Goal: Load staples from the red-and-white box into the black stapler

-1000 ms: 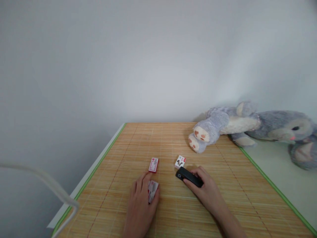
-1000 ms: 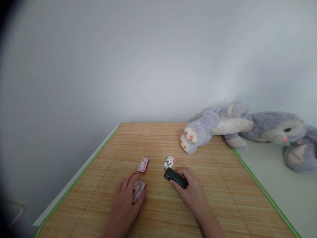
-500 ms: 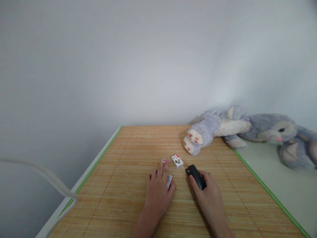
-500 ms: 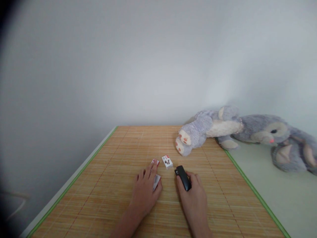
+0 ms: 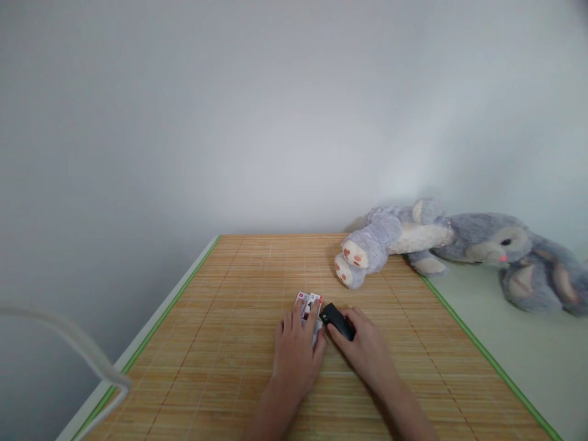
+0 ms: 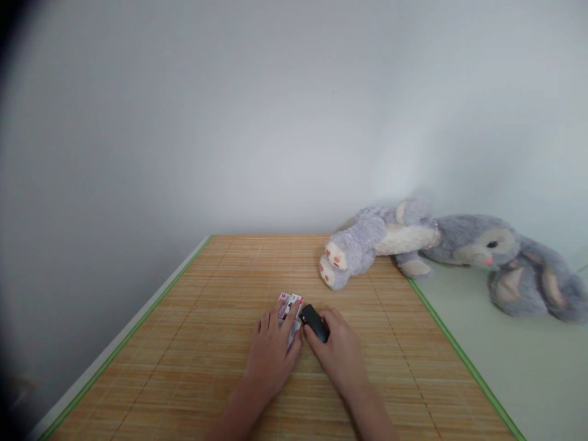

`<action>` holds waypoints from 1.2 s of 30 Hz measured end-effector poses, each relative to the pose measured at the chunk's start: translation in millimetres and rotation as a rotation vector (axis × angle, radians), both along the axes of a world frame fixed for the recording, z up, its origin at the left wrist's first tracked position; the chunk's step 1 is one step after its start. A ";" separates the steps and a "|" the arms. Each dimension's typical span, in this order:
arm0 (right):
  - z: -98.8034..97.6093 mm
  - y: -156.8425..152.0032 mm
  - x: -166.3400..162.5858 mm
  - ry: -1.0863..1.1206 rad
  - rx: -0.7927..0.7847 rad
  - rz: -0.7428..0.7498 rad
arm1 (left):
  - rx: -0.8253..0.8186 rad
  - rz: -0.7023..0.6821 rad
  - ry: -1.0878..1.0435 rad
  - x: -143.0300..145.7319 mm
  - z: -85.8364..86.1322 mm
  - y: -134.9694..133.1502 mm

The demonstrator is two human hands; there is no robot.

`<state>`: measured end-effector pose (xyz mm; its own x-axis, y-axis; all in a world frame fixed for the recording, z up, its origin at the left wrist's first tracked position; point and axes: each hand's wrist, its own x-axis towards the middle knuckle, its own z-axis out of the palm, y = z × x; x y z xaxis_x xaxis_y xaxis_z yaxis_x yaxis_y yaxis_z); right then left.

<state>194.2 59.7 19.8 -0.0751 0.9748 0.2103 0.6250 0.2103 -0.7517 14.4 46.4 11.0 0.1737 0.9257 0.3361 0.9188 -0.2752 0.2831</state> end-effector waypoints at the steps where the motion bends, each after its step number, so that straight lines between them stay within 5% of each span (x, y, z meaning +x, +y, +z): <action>1: -0.1 -7.2 -4.4 0.025 -0.023 0.003 | -0.006 -0.012 -0.006 -3.3 0.0 -1.7; 9: 5.3 -53.3 -40.4 0.160 -0.185 0.327 | -0.011 0.132 0.006 -33.4 -10.1 -39.7; 16: 10.9 -41.8 -73.1 -0.035 -0.103 0.398 | 0.018 0.301 0.080 -73.1 -15.2 -58.0; 30: -11.8 -14.2 -162.9 -0.161 -0.037 0.468 | 0.003 0.157 -0.242 -187.6 -30.8 -16.5; 36: -17.0 -17.3 -172.0 -0.161 0.026 0.463 | 0.020 0.142 -0.250 -205.6 -33.1 -8.9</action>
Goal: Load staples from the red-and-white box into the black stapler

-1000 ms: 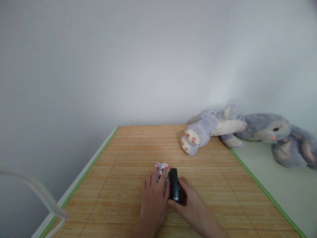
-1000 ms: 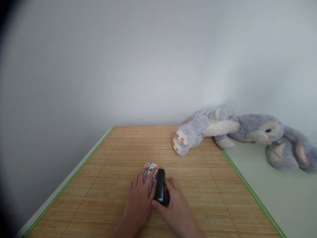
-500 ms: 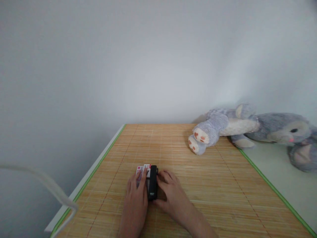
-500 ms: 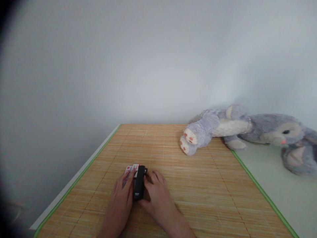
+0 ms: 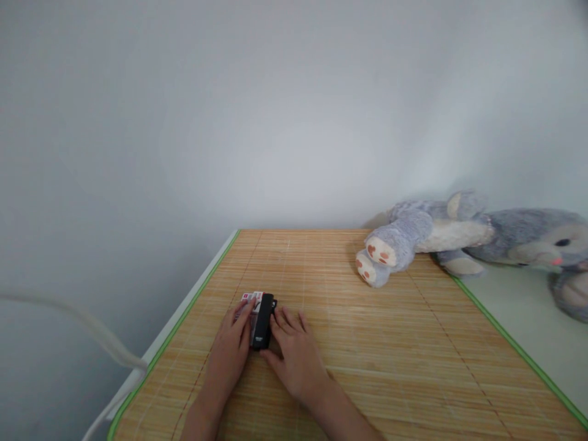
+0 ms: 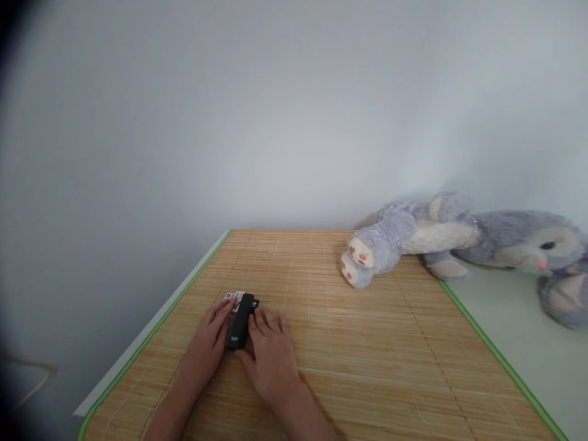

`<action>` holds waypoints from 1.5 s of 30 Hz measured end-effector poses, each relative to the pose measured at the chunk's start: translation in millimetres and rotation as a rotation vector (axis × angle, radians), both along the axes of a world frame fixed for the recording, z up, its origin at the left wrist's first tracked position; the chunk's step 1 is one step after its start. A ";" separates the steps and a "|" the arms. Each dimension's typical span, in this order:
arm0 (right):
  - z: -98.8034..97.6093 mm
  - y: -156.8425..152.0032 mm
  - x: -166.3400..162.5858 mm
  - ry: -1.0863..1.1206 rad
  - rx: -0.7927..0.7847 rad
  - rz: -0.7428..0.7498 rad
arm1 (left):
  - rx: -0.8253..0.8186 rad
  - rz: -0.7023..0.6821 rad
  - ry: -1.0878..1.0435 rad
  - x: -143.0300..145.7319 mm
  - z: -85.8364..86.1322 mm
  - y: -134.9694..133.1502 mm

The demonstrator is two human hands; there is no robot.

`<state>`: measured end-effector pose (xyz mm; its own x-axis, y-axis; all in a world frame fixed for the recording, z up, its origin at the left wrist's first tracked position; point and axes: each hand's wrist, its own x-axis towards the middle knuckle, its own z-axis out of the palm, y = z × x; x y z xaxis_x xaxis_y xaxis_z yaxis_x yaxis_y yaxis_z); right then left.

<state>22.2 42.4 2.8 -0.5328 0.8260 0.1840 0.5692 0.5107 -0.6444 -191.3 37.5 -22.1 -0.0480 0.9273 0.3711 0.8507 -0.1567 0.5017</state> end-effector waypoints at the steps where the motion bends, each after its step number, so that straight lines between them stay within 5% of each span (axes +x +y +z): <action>1: -0.2 -0.3 0.4 -0.002 0.004 0.002 | 0.001 0.006 0.006 0.1 -0.3 0.0; 9: 1.0 0.0 -0.7 -0.010 -0.006 0.002 | 0.015 0.019 0.057 4.3 1.7 0.1; 14: 4.2 -7.3 16.2 0.000 -0.012 -0.039 | 0.158 0.222 0.156 12.2 21.2 -13.4; 18: 0.4 -15.5 66.8 -0.102 0.040 -0.192 | 0.329 0.210 0.034 59.2 39.1 -37.6; 22: -7.8 -20.3 128.2 -0.285 0.089 -0.372 | 0.051 -0.174 0.081 133.8 38.3 -45.1; 26: -16.2 -24.0 158.5 -0.454 0.176 -0.472 | -0.060 -0.173 0.251 175.1 22.7 -31.5; 31: -22.4 -27.2 152.8 -0.555 0.213 -0.530 | -0.080 -0.079 0.330 181.3 10.5 -23.4; 45: -21.7 -28.2 149.0 -0.593 0.203 -0.548 | -0.143 -0.026 0.352 185.3 11.6 -24.0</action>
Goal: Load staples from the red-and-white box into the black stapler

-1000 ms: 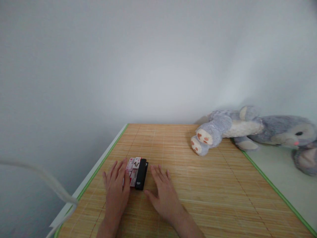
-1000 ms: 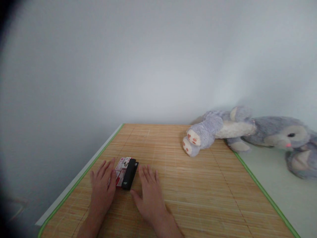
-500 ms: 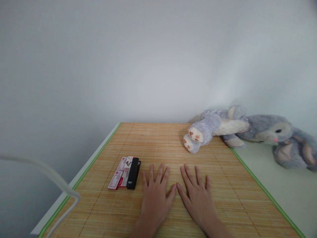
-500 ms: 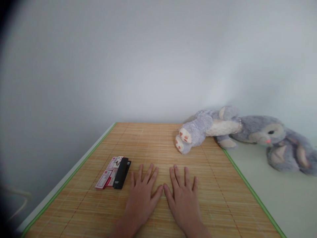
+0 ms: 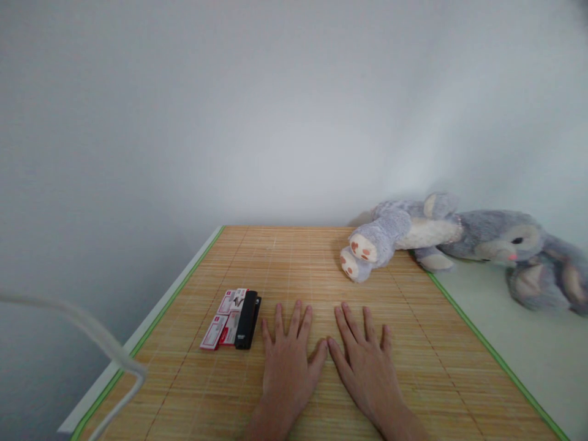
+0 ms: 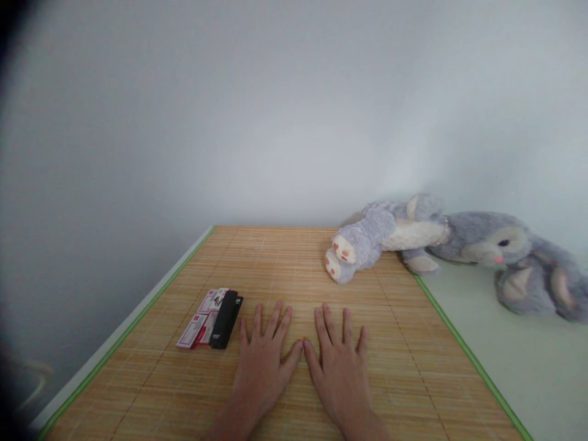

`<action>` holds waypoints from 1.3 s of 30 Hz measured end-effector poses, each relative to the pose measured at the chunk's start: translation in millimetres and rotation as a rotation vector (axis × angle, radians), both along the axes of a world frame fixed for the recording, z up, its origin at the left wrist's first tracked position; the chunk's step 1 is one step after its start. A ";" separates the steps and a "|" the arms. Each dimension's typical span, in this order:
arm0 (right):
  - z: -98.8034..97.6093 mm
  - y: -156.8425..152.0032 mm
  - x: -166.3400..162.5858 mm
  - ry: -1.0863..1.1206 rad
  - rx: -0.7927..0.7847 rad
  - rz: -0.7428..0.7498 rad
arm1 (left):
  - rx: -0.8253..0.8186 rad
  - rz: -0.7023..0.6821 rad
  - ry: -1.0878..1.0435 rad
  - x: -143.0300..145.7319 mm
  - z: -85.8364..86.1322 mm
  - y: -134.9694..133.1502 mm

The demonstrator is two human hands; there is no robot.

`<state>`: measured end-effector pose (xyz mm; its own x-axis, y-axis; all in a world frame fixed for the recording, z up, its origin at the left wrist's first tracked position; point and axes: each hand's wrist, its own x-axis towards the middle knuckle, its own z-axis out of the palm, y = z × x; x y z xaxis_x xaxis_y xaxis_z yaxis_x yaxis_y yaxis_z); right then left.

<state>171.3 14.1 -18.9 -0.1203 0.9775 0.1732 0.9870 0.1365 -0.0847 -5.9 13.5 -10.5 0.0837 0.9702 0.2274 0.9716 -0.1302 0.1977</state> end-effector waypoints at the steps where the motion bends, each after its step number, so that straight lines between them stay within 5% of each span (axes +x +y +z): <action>1: -0.4 0.0 -0.1 -0.001 0.004 -0.002 | -0.002 0.000 -0.002 0.0 -0.3 0.0; 39: 3.4 -0.2 0.6 0.011 -0.005 -0.006 | 0.013 0.005 -0.005 0.1 -0.6 0.4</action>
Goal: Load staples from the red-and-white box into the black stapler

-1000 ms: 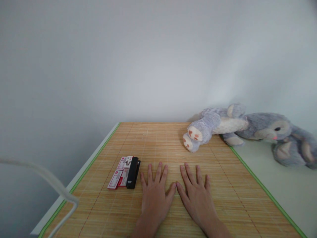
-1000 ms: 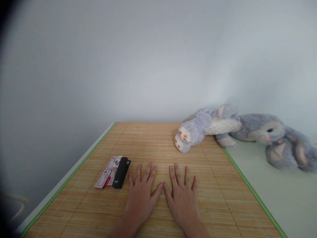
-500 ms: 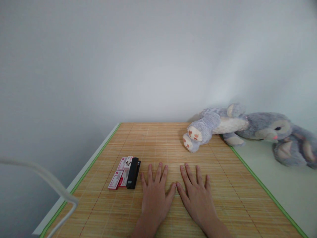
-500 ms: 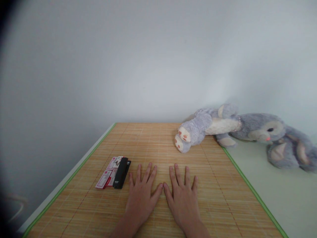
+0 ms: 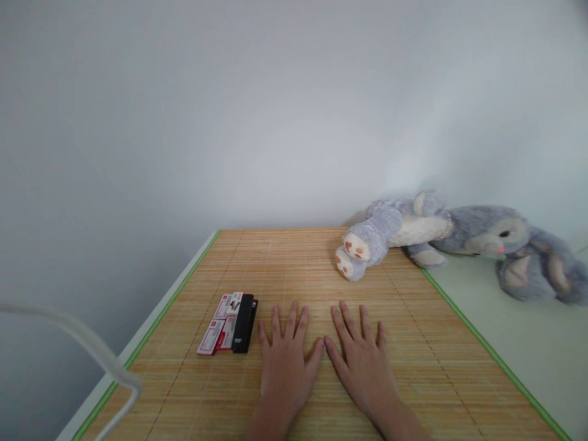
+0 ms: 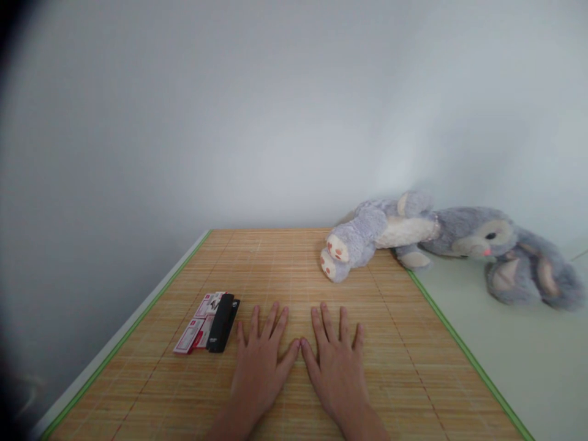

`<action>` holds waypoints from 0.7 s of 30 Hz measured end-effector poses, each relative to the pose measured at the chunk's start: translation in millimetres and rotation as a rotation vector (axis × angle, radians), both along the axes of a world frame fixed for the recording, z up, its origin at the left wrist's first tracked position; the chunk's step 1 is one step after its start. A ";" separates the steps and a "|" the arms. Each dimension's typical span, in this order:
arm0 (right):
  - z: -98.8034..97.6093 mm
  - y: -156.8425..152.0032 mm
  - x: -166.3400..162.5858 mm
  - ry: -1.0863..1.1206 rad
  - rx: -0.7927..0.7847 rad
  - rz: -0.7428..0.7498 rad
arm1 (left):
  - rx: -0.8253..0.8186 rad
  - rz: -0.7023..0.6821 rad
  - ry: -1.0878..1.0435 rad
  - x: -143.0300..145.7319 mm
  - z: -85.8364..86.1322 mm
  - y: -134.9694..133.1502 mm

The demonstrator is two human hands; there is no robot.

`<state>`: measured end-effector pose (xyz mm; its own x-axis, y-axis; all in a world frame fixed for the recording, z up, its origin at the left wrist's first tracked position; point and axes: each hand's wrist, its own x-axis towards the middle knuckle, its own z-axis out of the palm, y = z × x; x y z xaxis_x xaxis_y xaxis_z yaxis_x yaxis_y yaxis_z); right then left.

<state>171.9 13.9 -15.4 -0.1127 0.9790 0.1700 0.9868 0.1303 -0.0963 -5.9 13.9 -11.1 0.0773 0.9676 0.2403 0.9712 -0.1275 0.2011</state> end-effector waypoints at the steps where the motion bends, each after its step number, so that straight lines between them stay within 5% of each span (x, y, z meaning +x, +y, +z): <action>1: 0.6 -0.3 -0.1 -0.001 -0.001 -0.002 | -0.003 0.002 -0.001 0.3 0.4 -0.1; 21: 4.3 -4.8 -0.3 -0.037 -0.009 -0.017 | -0.058 0.001 0.013 2.4 13.4 -4.6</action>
<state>171.6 9.1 -11.1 -0.1016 0.9824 0.1570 0.9918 0.1123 -0.0608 -3.5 9.3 2.3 0.0792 0.9800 0.1827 0.9739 -0.1151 0.1957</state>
